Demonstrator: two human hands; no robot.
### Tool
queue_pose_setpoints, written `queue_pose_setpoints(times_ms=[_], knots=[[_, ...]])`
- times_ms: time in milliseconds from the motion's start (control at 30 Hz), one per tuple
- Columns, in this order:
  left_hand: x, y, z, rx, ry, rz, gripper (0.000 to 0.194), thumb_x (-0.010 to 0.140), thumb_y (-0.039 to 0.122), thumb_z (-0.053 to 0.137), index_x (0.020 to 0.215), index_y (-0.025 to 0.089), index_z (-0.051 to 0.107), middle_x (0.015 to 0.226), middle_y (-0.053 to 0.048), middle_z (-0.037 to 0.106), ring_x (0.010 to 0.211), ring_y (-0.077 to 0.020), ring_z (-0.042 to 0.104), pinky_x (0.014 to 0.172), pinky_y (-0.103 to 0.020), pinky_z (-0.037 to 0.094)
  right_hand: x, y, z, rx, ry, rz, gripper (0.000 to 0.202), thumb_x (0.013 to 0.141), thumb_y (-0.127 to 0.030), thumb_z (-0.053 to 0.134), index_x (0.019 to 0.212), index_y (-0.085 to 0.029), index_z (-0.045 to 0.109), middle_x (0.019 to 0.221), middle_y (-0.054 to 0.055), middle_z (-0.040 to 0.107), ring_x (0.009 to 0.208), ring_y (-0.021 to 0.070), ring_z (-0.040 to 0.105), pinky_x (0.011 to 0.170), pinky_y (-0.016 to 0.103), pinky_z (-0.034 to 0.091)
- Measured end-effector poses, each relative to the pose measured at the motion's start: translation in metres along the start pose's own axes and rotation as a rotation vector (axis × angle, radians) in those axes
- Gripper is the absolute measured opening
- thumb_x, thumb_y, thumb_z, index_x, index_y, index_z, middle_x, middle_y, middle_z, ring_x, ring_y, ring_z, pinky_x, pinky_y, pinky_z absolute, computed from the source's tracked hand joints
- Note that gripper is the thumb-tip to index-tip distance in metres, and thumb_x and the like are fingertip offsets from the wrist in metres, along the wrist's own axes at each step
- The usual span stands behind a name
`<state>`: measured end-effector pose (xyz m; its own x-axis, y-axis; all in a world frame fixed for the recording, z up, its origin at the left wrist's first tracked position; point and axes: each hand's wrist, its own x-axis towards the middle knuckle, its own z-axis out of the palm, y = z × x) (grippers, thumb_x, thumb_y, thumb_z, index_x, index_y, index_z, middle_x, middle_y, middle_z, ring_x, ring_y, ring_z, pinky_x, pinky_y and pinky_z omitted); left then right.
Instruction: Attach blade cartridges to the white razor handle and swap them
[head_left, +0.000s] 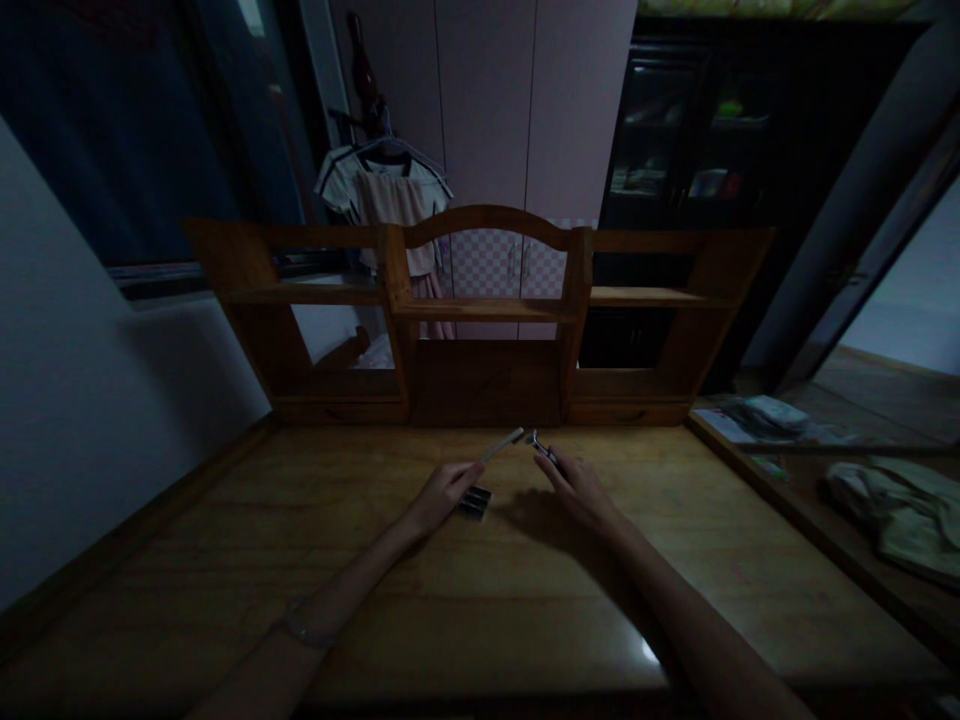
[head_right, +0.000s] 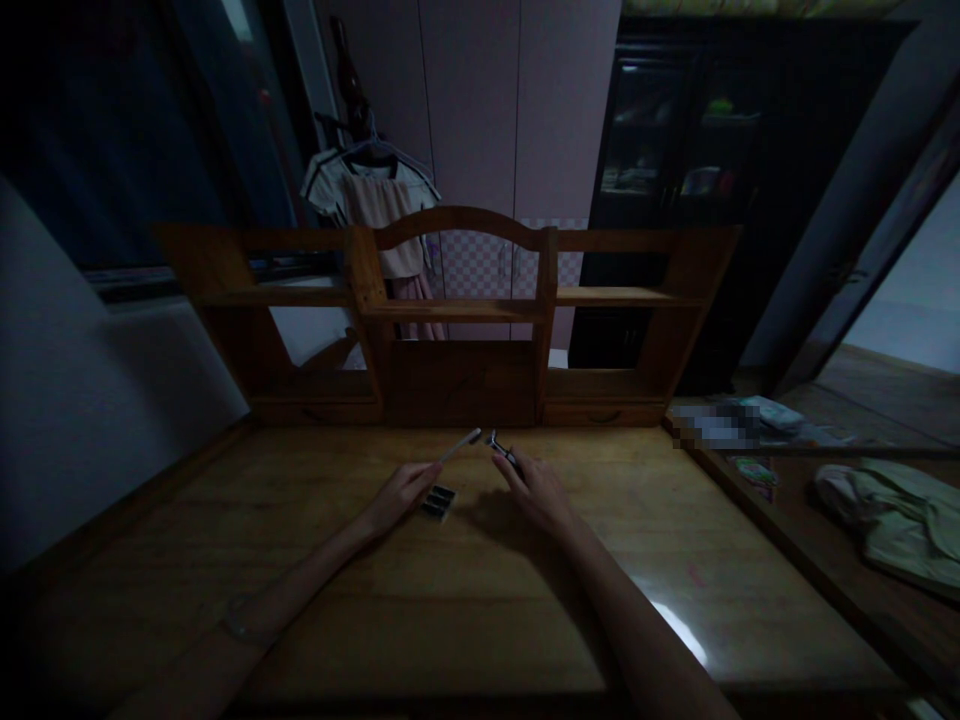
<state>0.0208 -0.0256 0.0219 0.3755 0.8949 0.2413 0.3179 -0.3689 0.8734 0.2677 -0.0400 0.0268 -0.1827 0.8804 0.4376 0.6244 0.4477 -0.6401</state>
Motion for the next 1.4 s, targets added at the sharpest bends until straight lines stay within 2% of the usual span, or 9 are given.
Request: queue_pose_setpoints(times_ms=[133,400,633,833,1100,1233,1400], knots=[[-0.001,0.001,0.002,0.029,-0.015,0.043,0.049,0.088,0.056,0.039,0.062,0.015,0.048,0.060,0.001,0.039,0.057,-0.0117,0.039,0.052,-0.022,0.030,-0.001,-0.006,-0.002,0.041,-0.034,-0.001,0.036,0.091,-0.050,0.043,0.075,-0.021,0.057,0.065,0.001,0.059,0.060,0.0168,0.053,0.057,0.025,0.031],[0.000,-0.005,0.003,0.027,-0.008,0.027,0.048,0.088,0.055,0.040,0.063,0.015,0.049,0.060,0.001,0.041,0.057,-0.0121,0.041,0.053,-0.022,0.031,-0.001,-0.004,0.003,0.048,-0.015,0.007,0.033,0.087,-0.049,0.049,0.072,-0.020,0.055,0.055,-0.002,0.050,0.049,0.0132,0.043,0.050,0.025,0.024],[0.001,-0.006,0.004,0.035,-0.049,0.023,0.045,0.089,0.051,0.040,0.065,0.014,0.050,0.060,0.001,0.042,0.057,-0.0119,0.041,0.053,-0.022,0.030,0.001,0.000,0.002,-0.023,-0.032,-0.022,0.032,0.090,-0.046,0.044,0.078,-0.020,0.057,0.062,0.001,0.060,0.054,0.0157,0.052,0.052,0.025,0.026],[0.003,-0.010,0.004,0.060,-0.026,0.018,0.046,0.088,0.053,0.042,0.064,0.014,0.050,0.060,0.001,0.044,0.058,-0.0122,0.042,0.054,-0.022,0.031,-0.001,-0.004,0.001,-0.180,-0.076,-0.026,0.035,0.094,-0.046,0.037,0.083,-0.019,0.057,0.070,0.004,0.065,0.062,0.0174,0.060,0.055,0.025,0.030],[0.003,-0.006,0.000,0.008,-0.038,0.011,0.048,0.087,0.053,0.042,0.059,0.015,0.045,0.057,0.003,0.037,0.054,-0.0102,0.036,0.050,-0.021,0.026,-0.002,-0.012,-0.003,-0.424,0.028,-0.073,0.036,0.093,-0.048,0.039,0.082,-0.019,0.057,0.068,0.007,0.067,0.057,0.0172,0.060,0.053,0.025,0.027],[0.004,-0.009,0.001,0.059,-0.012,-0.001,0.048,0.087,0.054,0.042,0.061,0.014,0.049,0.058,0.002,0.040,0.056,-0.0107,0.038,0.052,-0.022,0.028,-0.002,-0.017,-0.008,-0.272,0.107,-0.081,0.035,0.093,-0.047,0.041,0.082,-0.018,0.058,0.066,0.004,0.065,0.056,0.0149,0.058,0.053,0.024,0.029],[0.004,-0.007,-0.007,0.067,0.139,0.029,0.043,0.089,0.049,0.042,0.063,0.015,0.047,0.059,0.003,0.035,0.057,-0.0101,0.034,0.052,-0.022,0.026,0.001,-0.020,-0.007,-0.122,0.153,-0.016,0.043,0.093,-0.049,0.041,0.069,-0.017,0.057,0.055,0.000,0.053,0.050,0.0120,0.051,0.051,0.023,0.027]])
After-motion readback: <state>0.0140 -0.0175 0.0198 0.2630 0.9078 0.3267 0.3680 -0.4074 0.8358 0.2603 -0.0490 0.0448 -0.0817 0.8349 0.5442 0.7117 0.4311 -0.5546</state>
